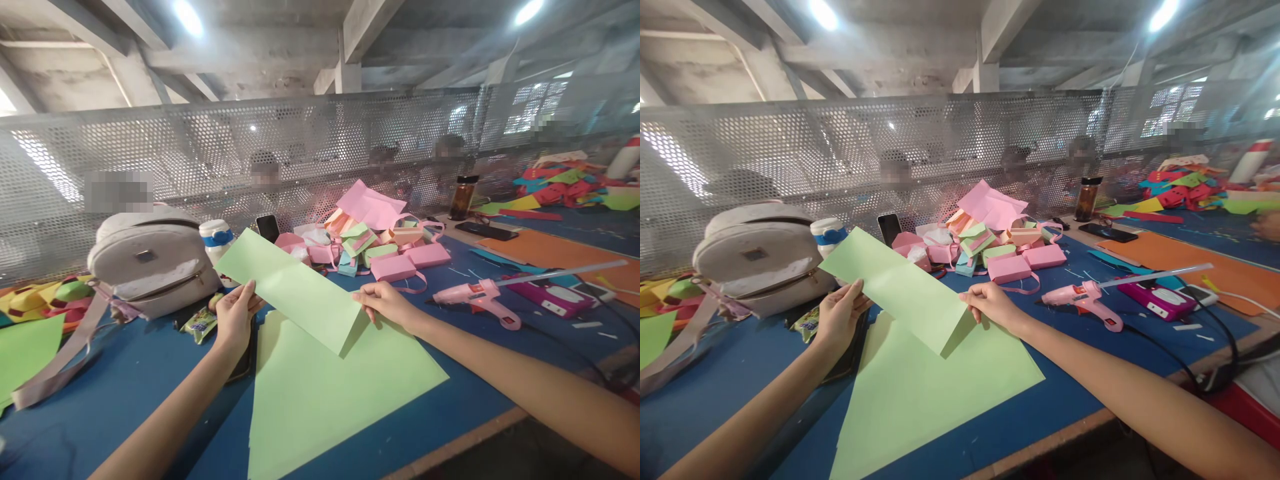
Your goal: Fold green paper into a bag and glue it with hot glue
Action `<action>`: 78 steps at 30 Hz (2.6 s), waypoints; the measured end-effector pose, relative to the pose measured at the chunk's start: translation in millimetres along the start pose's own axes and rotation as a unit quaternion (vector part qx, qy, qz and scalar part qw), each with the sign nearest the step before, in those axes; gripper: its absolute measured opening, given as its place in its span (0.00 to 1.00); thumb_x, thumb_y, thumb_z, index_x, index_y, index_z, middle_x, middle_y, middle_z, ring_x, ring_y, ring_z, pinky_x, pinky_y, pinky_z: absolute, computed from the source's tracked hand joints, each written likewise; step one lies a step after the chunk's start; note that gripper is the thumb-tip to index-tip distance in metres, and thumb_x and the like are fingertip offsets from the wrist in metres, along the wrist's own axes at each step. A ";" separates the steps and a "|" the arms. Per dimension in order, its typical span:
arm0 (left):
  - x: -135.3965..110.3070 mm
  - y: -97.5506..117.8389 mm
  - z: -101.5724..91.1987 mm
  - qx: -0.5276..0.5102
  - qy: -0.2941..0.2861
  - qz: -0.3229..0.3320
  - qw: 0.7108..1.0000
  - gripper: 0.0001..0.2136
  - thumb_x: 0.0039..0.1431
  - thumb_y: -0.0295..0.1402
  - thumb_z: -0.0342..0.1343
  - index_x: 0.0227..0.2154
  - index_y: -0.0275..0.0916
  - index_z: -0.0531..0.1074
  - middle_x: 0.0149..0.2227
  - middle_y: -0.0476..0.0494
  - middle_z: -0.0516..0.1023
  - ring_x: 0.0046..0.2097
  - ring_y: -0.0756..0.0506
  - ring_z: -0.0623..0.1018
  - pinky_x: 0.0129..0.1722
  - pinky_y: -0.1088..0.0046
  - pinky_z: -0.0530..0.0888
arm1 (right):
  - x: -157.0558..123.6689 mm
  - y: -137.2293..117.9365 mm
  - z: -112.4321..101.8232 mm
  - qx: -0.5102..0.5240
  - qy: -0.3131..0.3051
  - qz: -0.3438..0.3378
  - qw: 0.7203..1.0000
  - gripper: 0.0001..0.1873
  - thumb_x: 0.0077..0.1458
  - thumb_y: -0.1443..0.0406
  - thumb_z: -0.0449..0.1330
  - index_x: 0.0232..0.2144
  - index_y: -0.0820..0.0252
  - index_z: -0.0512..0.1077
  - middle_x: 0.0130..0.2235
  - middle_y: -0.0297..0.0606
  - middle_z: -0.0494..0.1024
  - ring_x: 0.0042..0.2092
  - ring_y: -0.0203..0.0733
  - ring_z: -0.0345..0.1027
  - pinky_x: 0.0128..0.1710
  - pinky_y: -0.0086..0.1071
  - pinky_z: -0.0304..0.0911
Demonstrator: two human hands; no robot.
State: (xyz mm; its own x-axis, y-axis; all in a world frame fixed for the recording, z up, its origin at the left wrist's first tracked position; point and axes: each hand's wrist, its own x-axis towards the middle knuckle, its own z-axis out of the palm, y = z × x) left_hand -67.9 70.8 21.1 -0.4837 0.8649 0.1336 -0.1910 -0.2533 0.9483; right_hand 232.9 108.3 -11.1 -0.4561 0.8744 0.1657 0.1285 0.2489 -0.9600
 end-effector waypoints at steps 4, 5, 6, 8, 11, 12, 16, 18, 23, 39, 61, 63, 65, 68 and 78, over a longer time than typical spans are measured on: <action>0.7 -0.7 -0.7 -0.001 0.001 -0.001 1.000 0.17 0.36 0.41 0.72 0.27 0.35 0.77 0.23 0.48 0.78 0.26 0.49 0.77 0.32 0.74 0.78 | 0.2 -0.2 -0.3 0.002 -0.002 0.001 1.000 0.26 0.53 0.45 0.62 0.18 0.58 0.65 0.14 0.29 0.68 0.18 0.32 0.61 0.26 0.29 0.57; 1.0 -1.2 -0.9 -0.001 0.000 -0.001 1.000 0.18 0.36 0.42 0.72 0.27 0.35 0.77 0.23 0.48 0.78 0.26 0.49 0.78 0.32 0.74 0.78 | 0.3 -0.4 -0.3 0.003 -0.003 0.001 1.000 0.26 0.52 0.45 0.62 0.18 0.58 0.65 0.14 0.29 0.68 0.18 0.32 0.60 0.26 0.29 0.57; 1.5 -1.7 -1.0 -0.002 0.000 0.000 1.000 0.18 0.35 0.42 0.72 0.27 0.35 0.77 0.23 0.48 0.78 0.26 0.50 0.78 0.32 0.74 0.78 | 0.4 -0.6 -0.3 0.003 -0.004 0.001 1.000 0.26 0.52 0.45 0.62 0.18 0.58 0.65 0.14 0.29 0.68 0.18 0.32 0.60 0.26 0.29 0.57; 2.3 -2.8 -1.2 -0.002 -0.001 0.000 1.000 0.19 0.35 0.43 0.72 0.26 0.35 0.76 0.22 0.49 0.77 0.26 0.50 0.77 0.32 0.74 0.78 | 0.4 -1.1 -0.3 0.005 -0.005 0.000 1.000 0.26 0.52 0.45 0.62 0.18 0.58 0.65 0.14 0.28 0.68 0.18 0.32 0.60 0.25 0.29 0.57; 2.9 -3.9 -1.6 -0.002 -0.003 0.001 1.000 0.18 0.36 0.43 0.72 0.26 0.35 0.76 0.21 0.51 0.76 0.24 0.50 0.76 0.32 0.74 0.78 | 0.3 -1.9 -0.4 0.006 -0.009 0.001 1.000 0.26 0.51 0.45 0.62 0.17 0.58 0.65 0.14 0.28 0.67 0.18 0.32 0.60 0.25 0.29 0.57; 2.9 -4.0 -1.7 -0.001 -0.003 0.001 1.000 0.18 0.36 0.43 0.72 0.26 0.35 0.76 0.21 0.51 0.76 0.24 0.50 0.76 0.32 0.74 0.78 | 0.1 -2.2 -0.4 0.006 -0.010 0.001 1.000 0.26 0.51 0.45 0.62 0.17 0.58 0.65 0.14 0.29 0.67 0.18 0.32 0.60 0.24 0.29 0.57; 2.0 -3.4 -1.2 0.002 -0.005 -0.002 1.000 0.17 0.37 0.42 0.71 0.27 0.35 0.76 0.23 0.48 0.78 0.26 0.49 0.78 0.32 0.74 0.78 | -0.7 -3.6 -0.4 0.005 -0.010 0.004 1.000 0.26 0.51 0.45 0.62 0.18 0.58 0.64 0.16 0.30 0.68 0.19 0.32 0.61 0.23 0.28 0.55; 0.8 -2.9 -0.3 0.006 -0.009 -0.005 1.000 0.16 0.39 0.41 0.71 0.27 0.35 0.76 0.24 0.47 0.79 0.26 0.49 0.78 0.31 0.72 0.79 | -0.7 -3.6 -0.1 0.004 -0.008 0.005 1.000 0.24 0.51 0.46 0.63 0.20 0.59 0.67 0.18 0.30 0.70 0.21 0.33 0.63 0.22 0.28 0.55; -6.3 -2.3 4.4 0.015 -0.039 -0.020 0.999 0.18 0.40 0.42 0.70 0.29 0.34 0.76 0.23 0.47 0.78 0.25 0.47 0.78 0.32 0.70 0.78 | 1.2 1.5 1.9 0.002 0.006 0.007 1.000 0.21 0.49 0.48 0.64 0.32 0.61 0.76 0.26 0.33 0.75 0.25 0.36 0.66 0.23 0.28 0.56; -22.0 -3.8 16.3 -0.049 -0.175 -0.058 0.982 0.20 0.39 0.45 0.74 0.24 0.38 0.71 0.15 0.59 0.64 0.21 0.54 0.69 0.32 0.75 0.76 | 0.8 0.7 1.8 0.067 0.012 0.049 0.996 0.24 0.43 0.49 0.70 0.36 0.61 0.78 0.37 0.39 0.82 0.39 0.46 0.75 0.42 0.38 0.67; -51.2 -0.3 16.1 -0.052 -0.316 -0.146 0.936 0.40 0.37 0.54 0.71 0.54 0.40 0.72 0.55 0.34 0.76 0.62 0.26 0.67 0.56 0.52 0.70 | -11.3 -5.4 14.8 -0.014 -0.073 -0.042 0.996 0.29 0.53 0.50 0.65 0.54 0.55 0.69 0.53 0.45 0.74 0.54 0.49 0.68 0.54 0.43 0.63; -55.4 -1.6 17.8 -0.052 -0.295 -0.154 0.942 0.38 0.39 0.54 0.70 0.53 0.40 0.73 0.57 0.35 0.75 0.62 0.26 0.67 0.56 0.51 0.70 | -14.2 -7.8 16.6 -0.060 -0.079 -0.084 0.992 0.33 0.55 0.51 0.64 0.59 0.53 0.63 0.59 0.45 0.68 0.59 0.49 0.63 0.58 0.45 0.59; -60.8 -1.2 21.3 -0.055 -0.275 -0.162 0.946 0.36 0.41 0.54 0.69 0.53 0.41 0.73 0.59 0.37 0.72 0.62 0.27 0.67 0.56 0.52 0.70 | -17.7 -10.8 19.0 -0.097 -0.088 -0.117 0.985 0.36 0.55 0.51 0.64 0.62 0.52 0.58 0.63 0.45 0.62 0.63 0.50 0.56 0.61 0.47 0.55; -68.8 1.0 29.1 -0.061 -0.232 -0.170 0.956 0.35 0.41 0.53 0.70 0.51 0.40 0.74 0.60 0.38 0.71 0.63 0.28 0.66 0.55 0.55 0.71 | -23.9 -16.0 24.6 -0.127 -0.101 -0.156 0.974 0.38 0.54 0.51 0.65 0.62 0.52 0.57 0.65 0.46 0.57 0.65 0.51 0.52 0.63 0.47 0.53; -93.0 -14.7 51.3 -0.081 -0.189 -0.235 0.950 0.27 0.48 0.54 0.66 0.45 0.40 0.75 0.44 0.42 0.80 0.52 0.35 0.76 0.44 0.66 0.75 | -44.3 -35.3 51.6 -0.204 -0.116 -0.207 0.950 0.25 0.47 0.55 0.72 0.41 0.54 0.64 0.46 0.39 0.68 0.50 0.48 0.60 0.50 0.41 0.62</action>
State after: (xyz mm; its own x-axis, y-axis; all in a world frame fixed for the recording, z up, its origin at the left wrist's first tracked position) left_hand 23.7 16.3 9.5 0.0232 0.9851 -0.1705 -0.4540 0.1623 0.8761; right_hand 203.2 39.3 3.8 -0.7176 0.5625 0.4106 0.2047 0.7339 -0.6476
